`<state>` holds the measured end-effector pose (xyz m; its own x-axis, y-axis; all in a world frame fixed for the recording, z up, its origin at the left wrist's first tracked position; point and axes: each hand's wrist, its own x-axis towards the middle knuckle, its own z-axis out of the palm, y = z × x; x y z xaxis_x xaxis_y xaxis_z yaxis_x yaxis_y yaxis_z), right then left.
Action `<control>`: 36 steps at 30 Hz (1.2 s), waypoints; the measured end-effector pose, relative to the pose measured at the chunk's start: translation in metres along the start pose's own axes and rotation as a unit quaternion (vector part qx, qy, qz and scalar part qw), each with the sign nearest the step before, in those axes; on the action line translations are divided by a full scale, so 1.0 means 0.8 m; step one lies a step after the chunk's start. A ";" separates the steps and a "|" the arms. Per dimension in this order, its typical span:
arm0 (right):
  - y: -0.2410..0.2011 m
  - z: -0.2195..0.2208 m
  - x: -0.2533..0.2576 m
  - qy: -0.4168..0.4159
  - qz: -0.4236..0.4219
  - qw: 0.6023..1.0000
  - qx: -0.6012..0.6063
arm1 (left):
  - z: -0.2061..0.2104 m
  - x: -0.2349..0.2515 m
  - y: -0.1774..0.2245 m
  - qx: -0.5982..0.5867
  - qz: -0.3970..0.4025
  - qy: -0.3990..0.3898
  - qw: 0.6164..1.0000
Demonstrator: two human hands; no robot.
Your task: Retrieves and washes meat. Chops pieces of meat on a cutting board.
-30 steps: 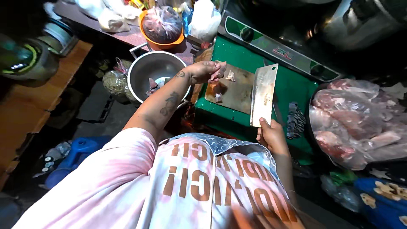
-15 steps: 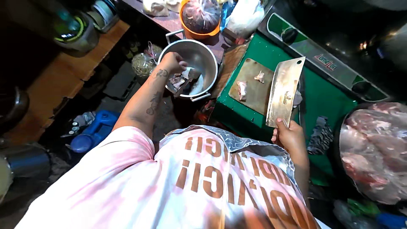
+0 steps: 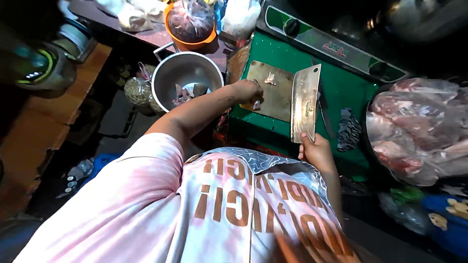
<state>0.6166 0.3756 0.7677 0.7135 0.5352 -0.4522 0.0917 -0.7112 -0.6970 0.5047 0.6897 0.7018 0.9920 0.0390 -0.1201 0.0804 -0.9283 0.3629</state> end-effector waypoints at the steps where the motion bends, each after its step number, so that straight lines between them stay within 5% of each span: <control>1: 0.003 -0.001 -0.001 0.002 0.004 1.000 0.002 | -0.003 0.007 -0.002 -0.010 -0.001 -0.014 1.000; 4: 0.008 -0.006 -0.003 0.007 0.017 1.000 0.016 | -0.016 0.013 0.003 -0.157 -0.051 0.009 0.986; 8: 0.008 -0.007 0.000 0.009 0.016 0.999 0.032 | -0.009 0.015 0.028 -0.434 -0.124 0.118 0.885; 14: -0.001 0.012 0.015 -0.020 0.003 0.999 0.031 | 0.054 0.004 0.030 -0.198 -0.129 0.187 0.954; 20: -0.015 0.038 0.014 -0.075 0.000 0.997 -0.009 | 0.064 -0.021 0.031 -0.183 -0.142 0.218 0.948; 27: -0.009 0.078 0.014 -0.093 -0.035 0.992 -0.081 | 0.093 -0.038 0.013 -0.120 -0.031 0.303 0.945; 36: -0.013 0.098 -0.005 -0.038 -0.061 0.973 -0.220 | 0.100 -0.042 0.016 -0.119 -0.008 0.331 0.936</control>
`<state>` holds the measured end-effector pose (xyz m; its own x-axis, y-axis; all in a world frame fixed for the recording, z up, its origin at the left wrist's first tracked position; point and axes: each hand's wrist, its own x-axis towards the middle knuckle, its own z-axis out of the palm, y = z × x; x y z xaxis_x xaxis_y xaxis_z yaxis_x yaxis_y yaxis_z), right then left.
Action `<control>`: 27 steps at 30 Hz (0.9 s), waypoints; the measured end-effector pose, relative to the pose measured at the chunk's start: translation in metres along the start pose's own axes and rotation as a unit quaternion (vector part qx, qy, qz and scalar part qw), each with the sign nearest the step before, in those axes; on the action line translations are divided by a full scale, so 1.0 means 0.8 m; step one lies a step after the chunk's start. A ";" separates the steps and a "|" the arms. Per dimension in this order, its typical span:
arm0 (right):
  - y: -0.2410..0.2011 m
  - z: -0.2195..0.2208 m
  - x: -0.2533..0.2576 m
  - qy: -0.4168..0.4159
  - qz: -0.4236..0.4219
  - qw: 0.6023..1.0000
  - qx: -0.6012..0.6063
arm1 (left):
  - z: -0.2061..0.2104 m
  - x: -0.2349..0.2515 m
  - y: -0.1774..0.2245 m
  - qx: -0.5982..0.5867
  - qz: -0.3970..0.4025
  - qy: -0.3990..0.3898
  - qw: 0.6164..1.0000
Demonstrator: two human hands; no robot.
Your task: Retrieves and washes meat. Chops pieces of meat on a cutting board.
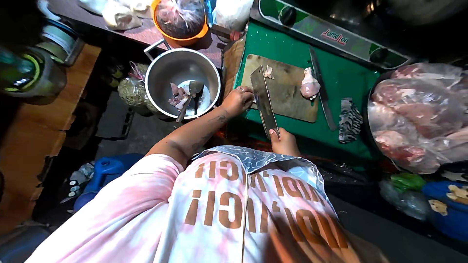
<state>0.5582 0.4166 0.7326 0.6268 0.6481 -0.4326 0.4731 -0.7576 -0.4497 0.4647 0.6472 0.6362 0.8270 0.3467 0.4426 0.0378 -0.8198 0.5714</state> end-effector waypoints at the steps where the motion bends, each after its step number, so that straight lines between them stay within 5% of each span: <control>1: -0.004 0.000 -0.003 0.004 0.004 1.000 -0.013 | -0.001 0.003 0.001 -0.001 0.000 -0.004 1.000; 10: -0.033 0.004 0.008 0.002 0.025 0.996 -0.080 | 0.001 0.018 0.002 0.001 -0.008 -0.051 0.999; 20: -0.097 -0.002 0.104 -0.017 0.022 0.997 -0.066 | 0.000 0.039 0.006 0.017 -0.047 -0.109 0.993; 27: -0.024 0.002 0.045 -0.021 0.006 0.997 -0.076 | 0.001 0.045 0.013 0.018 -0.091 -0.120 0.988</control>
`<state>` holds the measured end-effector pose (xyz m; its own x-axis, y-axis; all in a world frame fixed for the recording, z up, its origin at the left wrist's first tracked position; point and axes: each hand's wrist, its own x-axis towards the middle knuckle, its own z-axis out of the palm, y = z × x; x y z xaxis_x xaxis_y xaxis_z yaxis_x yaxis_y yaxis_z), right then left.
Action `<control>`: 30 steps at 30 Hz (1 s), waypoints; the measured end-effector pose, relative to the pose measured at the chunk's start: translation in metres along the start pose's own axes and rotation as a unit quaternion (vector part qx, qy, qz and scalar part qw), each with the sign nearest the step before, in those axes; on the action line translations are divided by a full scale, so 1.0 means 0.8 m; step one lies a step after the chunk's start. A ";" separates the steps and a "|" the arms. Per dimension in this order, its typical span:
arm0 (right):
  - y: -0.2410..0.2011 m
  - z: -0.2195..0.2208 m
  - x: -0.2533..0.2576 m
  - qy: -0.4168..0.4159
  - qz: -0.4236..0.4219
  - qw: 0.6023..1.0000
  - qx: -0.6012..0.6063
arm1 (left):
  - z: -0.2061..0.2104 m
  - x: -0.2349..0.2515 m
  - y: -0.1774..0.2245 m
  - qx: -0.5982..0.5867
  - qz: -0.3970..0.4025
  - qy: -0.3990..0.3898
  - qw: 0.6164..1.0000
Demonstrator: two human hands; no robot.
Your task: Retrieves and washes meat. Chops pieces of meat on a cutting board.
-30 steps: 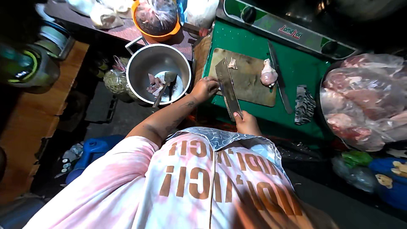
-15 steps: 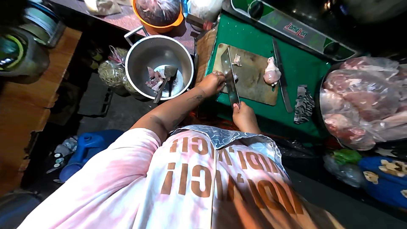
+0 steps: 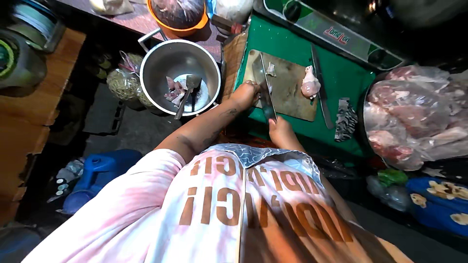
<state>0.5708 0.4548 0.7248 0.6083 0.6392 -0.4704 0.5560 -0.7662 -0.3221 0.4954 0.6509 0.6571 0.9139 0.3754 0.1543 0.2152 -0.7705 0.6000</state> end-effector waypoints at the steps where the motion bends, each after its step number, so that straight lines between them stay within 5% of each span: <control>1: 0.011 0.002 -0.011 -0.015 0.016 1.000 -0.017 | -0.001 0.000 0.000 -0.003 -0.003 0.003 1.000; 6: 0.066 0.003 -0.027 -0.125 0.072 0.988 -0.060 | -0.021 -0.003 -0.009 -0.055 -0.109 0.029 0.992; 11: 0.091 -0.054 -0.068 -0.109 0.048 0.992 0.045 | -0.050 0.024 -0.018 -0.174 -0.238 0.107 0.949; 19: 0.097 -0.084 -0.102 -0.026 0.121 0.981 0.149 | -0.051 0.108 0.034 -0.147 -0.184 0.029 0.971; 26: 0.103 -0.086 -0.104 0.025 0.146 0.964 0.222 | -0.001 0.055 0.054 -0.011 -0.093 -0.063 0.994; 30: 0.099 -0.085 -0.098 0.049 0.119 0.971 0.203 | -0.013 0.026 0.052 -0.066 -0.087 0.002 0.994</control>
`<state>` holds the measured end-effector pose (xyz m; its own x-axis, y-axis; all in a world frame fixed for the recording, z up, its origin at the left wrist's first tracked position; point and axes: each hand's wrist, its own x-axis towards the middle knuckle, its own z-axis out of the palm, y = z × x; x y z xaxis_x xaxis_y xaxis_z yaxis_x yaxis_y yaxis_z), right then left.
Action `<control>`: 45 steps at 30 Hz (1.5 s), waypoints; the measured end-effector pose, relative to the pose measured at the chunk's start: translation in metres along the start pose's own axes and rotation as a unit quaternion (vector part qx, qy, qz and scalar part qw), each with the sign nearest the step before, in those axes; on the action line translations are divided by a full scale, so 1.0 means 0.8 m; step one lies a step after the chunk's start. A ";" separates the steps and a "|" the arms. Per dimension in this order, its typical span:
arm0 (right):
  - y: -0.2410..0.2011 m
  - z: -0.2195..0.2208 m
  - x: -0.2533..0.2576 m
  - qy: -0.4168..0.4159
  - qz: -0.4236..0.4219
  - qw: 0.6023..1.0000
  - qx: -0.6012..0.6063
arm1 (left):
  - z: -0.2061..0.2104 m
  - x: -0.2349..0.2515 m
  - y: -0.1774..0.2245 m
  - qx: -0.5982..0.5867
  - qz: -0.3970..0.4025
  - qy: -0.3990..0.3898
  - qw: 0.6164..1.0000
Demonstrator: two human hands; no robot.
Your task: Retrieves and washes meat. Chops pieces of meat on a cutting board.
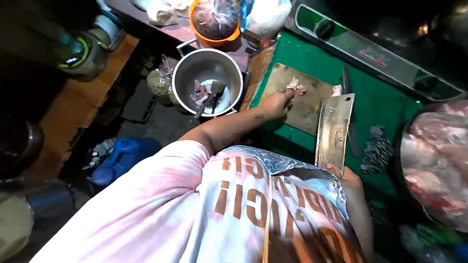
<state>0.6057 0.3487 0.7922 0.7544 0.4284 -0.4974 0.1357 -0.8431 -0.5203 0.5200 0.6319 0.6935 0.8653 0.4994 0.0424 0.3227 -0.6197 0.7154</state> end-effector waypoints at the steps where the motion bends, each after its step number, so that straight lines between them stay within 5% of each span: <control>1: 0.002 0.001 0.003 0.002 -0.013 1.000 0.001 | -0.014 -0.010 -0.005 -0.007 -0.006 0.034 0.999; 4: 0.004 -0.001 0.005 0.002 -0.039 0.999 -0.004 | -0.075 -0.046 -0.038 0.026 -0.032 0.142 0.989; 8: 0.002 -0.007 0.002 0.006 -0.039 0.999 -0.019 | -0.154 -0.108 -0.089 0.142 -0.184 0.155 0.960; 11: 0.022 -0.014 0.009 0.024 -0.034 0.999 -0.005 | -0.167 -0.112 -0.104 0.161 -0.230 0.152 0.948; 14: 0.046 -0.024 0.010 0.049 -0.011 0.998 0.023 | -0.140 -0.071 -0.070 0.135 -0.186 0.109 0.967; 19: 0.091 -0.037 -0.006 0.108 0.056 0.989 0.090 | -0.046 0.038 0.021 0.115 0.025 -0.038 0.992; 25: 0.143 -0.037 -0.038 0.147 0.095 0.978 0.116 | 0.069 0.153 0.109 0.242 0.166 -0.177 0.939; 29: 0.167 -0.026 -0.048 0.185 0.117 0.971 0.099 | 0.093 0.218 0.113 0.357 0.197 -0.231 0.884; 32: 0.170 -0.020 -0.049 0.190 0.111 0.971 0.088 | 0.091 0.236 0.114 0.368 0.178 -0.253 0.877; 34: 0.162 -0.021 -0.047 0.173 0.099 0.976 0.089 | 0.073 0.217 0.133 0.366 0.142 -0.282 0.875; 37: 0.147 -0.017 -0.037 0.146 0.030 0.984 0.101 | 0.046 0.164 0.135 0.272 0.122 -0.241 0.923; 41: 0.096 0.003 -0.015 0.114 -0.043 0.983 0.138 | 0.000 0.074 0.090 0.205 0.081 -0.091 0.971; 45: 0.040 0.040 0.018 0.086 -0.123 0.978 0.146 | -0.027 0.004 0.020 0.240 -0.036 -0.028 0.970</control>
<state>0.6002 0.3382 0.7459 0.8223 0.5244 -0.2208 0.1562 -0.5812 -0.7987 0.5195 0.6363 0.7205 0.8490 0.5268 -0.0423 0.5127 -0.8016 0.3075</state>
